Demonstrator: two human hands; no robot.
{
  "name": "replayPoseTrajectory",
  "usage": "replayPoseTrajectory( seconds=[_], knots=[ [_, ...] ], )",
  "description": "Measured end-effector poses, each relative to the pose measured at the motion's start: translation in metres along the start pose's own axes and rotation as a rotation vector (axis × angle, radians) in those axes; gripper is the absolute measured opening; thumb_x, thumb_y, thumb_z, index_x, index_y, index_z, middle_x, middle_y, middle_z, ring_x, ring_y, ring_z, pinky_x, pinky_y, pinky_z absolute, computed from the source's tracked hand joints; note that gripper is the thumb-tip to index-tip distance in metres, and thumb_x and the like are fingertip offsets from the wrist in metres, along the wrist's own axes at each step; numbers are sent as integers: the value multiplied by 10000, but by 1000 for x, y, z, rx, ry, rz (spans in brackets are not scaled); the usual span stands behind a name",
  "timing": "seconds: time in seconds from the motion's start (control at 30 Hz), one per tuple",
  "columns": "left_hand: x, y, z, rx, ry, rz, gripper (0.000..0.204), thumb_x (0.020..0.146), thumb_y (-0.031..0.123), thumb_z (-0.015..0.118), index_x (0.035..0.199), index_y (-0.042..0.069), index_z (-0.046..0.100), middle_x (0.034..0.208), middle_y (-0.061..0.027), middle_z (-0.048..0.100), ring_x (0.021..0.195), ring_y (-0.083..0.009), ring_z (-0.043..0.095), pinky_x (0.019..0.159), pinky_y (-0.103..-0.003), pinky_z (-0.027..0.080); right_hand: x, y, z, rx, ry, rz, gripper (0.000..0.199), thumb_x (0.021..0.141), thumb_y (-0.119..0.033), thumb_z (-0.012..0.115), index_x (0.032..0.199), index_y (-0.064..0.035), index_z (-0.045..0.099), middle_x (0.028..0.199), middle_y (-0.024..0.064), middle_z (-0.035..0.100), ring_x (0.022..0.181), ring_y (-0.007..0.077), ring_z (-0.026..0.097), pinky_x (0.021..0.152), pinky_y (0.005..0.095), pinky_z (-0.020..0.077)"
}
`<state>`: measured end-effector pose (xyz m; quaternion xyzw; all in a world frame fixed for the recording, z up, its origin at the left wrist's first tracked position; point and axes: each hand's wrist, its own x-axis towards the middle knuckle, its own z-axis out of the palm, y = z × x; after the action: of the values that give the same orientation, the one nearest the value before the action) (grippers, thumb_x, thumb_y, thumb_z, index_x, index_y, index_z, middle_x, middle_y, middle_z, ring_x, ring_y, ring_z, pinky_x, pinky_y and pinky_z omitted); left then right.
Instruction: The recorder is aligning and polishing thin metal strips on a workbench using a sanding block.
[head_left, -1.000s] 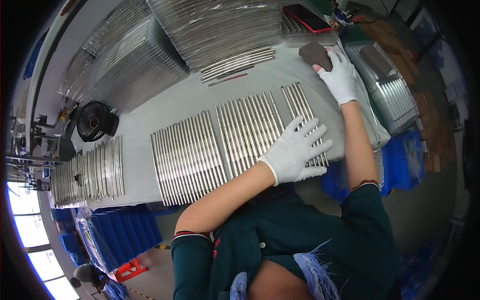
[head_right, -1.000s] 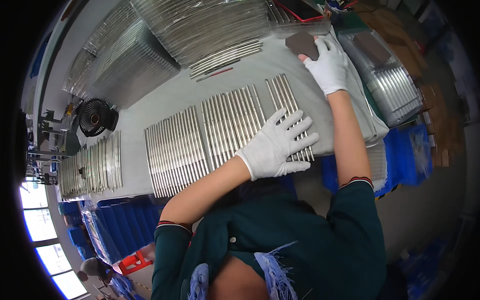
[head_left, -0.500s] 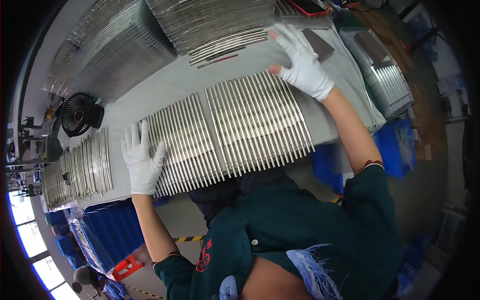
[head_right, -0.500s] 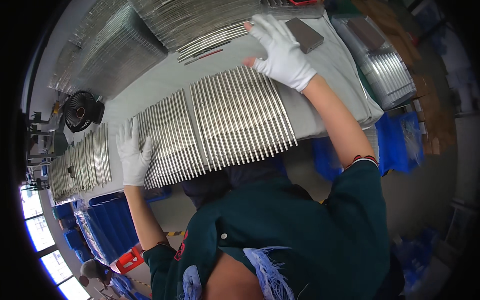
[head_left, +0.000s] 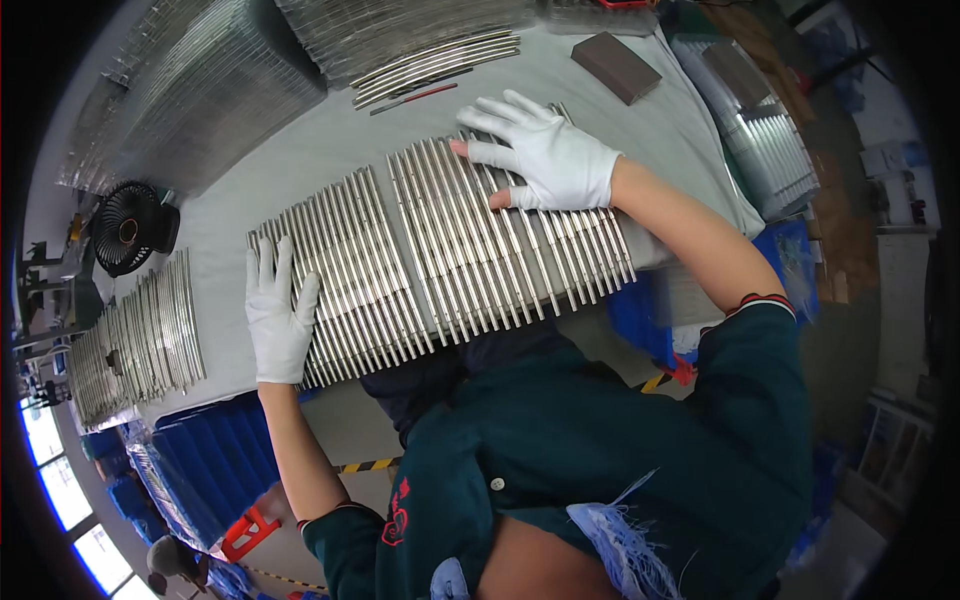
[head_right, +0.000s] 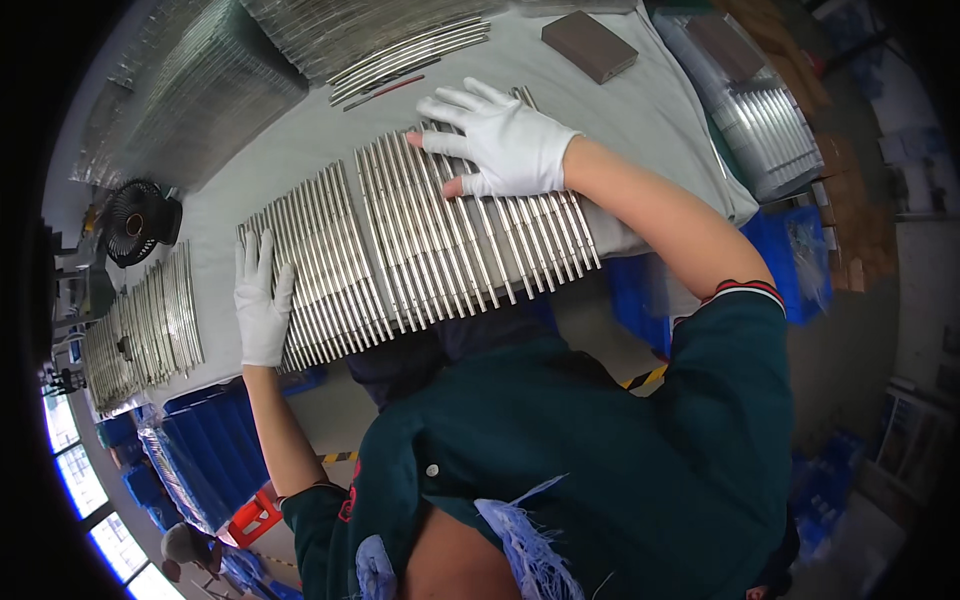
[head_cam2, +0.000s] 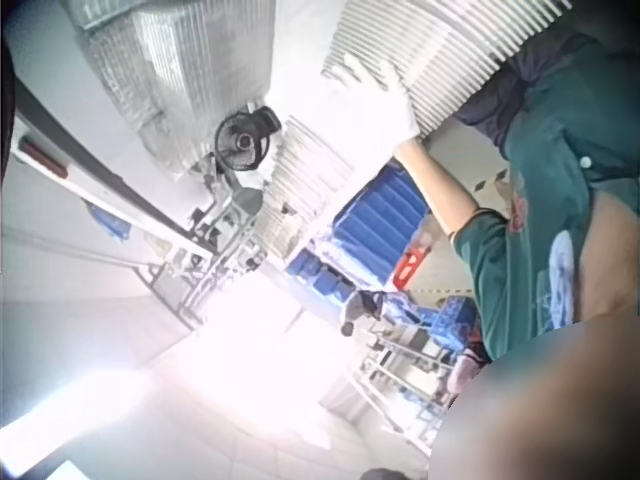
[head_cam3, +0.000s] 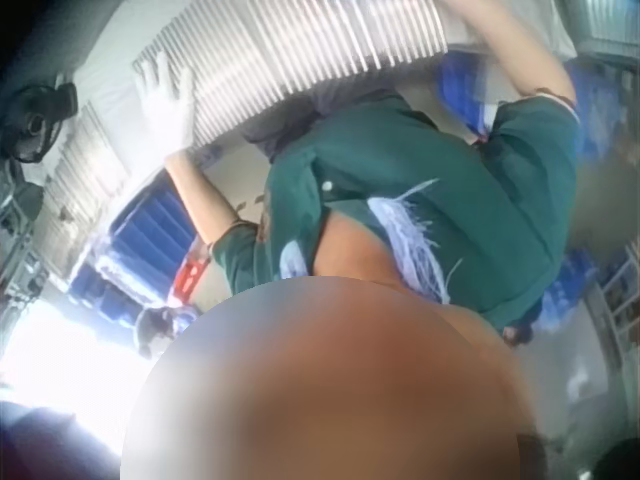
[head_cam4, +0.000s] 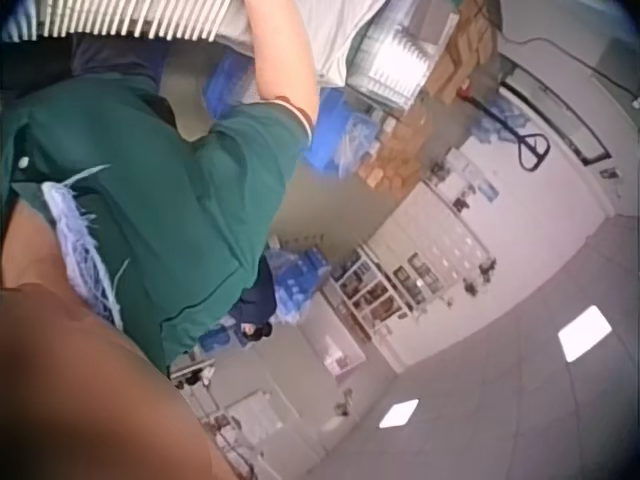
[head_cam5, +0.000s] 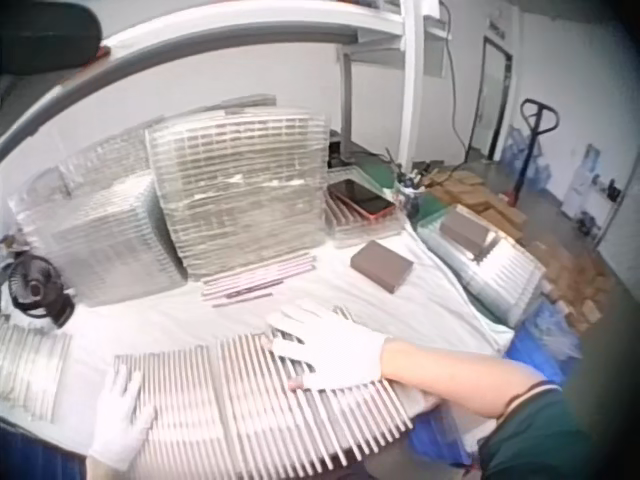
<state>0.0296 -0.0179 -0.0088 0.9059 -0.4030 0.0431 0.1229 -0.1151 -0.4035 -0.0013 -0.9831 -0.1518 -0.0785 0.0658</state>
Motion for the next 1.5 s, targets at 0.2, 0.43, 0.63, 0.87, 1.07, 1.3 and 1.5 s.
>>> replayPoseTrajectory(
  seconds=[0.2, 0.43, 0.63, 0.87, 1.07, 1.3, 1.5],
  knots=[
    [0, 2, -3, 22, 36, -2, 596, 982, 401, 562, 1445, 38, 473, 1478, -298, 418, 1408, -477, 332, 1148, -488, 316, -21, 28, -12, -82, -7, 2, 878, 896, -785, 287, 1494, -156, 420, 1557, 211, 333, 1447, 428, 286, 1211, 535, 205],
    [0, 6, -2, 2, 53, -14, 619, 961, 455, 576, 1404, 27, 520, 1453, -299, 445, 1377, -492, 364, 1134, -502, 330, 55, -35, 9, 60, 2, -192, 785, 950, -721, 305, 1515, -184, 397, 1566, 205, 326, 1460, 384, 291, 1220, 517, 190],
    [2, 7, 0, 29, 70, 20, 637, 941, 488, 579, 1383, 30, 547, 1429, -306, 468, 1344, -512, 395, 1124, -503, 339, 75, -68, 23, 38, -53, -242, 737, 960, -665, 375, 1511, -176, 400, 1568, 186, 330, 1470, 360, 281, 1226, 501, 175],
    [-3, 4, 0, 30, 110, -5, 680, 926, 560, 550, 1386, 59, 554, 1431, -293, 477, 1346, -511, 389, 1122, -526, 322, 34, -31, 2, -33, -80, -216, 710, 963, -604, 422, 1507, -147, 397, 1550, 201, 352, 1449, 382, 311, 1216, 523, 194],
    [1, 7, 0, 72, 118, 3, 600, 942, 463, 587, 1387, 61, 554, 1425, -287, 487, 1362, -480, 395, 1125, -483, 352, 76, -75, 7, 37, -55, -309, 740, 959, -632, 411, 1523, -154, 377, 1563, 208, 330, 1456, 383, 294, 1222, 503, 181],
    [-2, 2, 4, 53, 133, 34, 605, 912, 445, 597, 1358, 37, 575, 1414, -280, 496, 1331, -478, 417, 1133, -487, 325, 122, -131, 32, 113, -68, -386, 739, 964, -555, 477, 1497, -50, 393, 1543, 216, 361, 1451, 368, 307, 1215, 473, 185],
    [4, 23, 1, 78, 99, 40, 650, 933, 509, 539, 1401, 57, 538, 1441, -263, 476, 1376, -418, 393, 1158, -492, 269, 87, -104, 21, 69, -96, -345, 694, 965, -496, 515, 1469, -26, 430, 1542, 227, 362, 1451, 365, 317, 1219, 477, 182]
  ],
)
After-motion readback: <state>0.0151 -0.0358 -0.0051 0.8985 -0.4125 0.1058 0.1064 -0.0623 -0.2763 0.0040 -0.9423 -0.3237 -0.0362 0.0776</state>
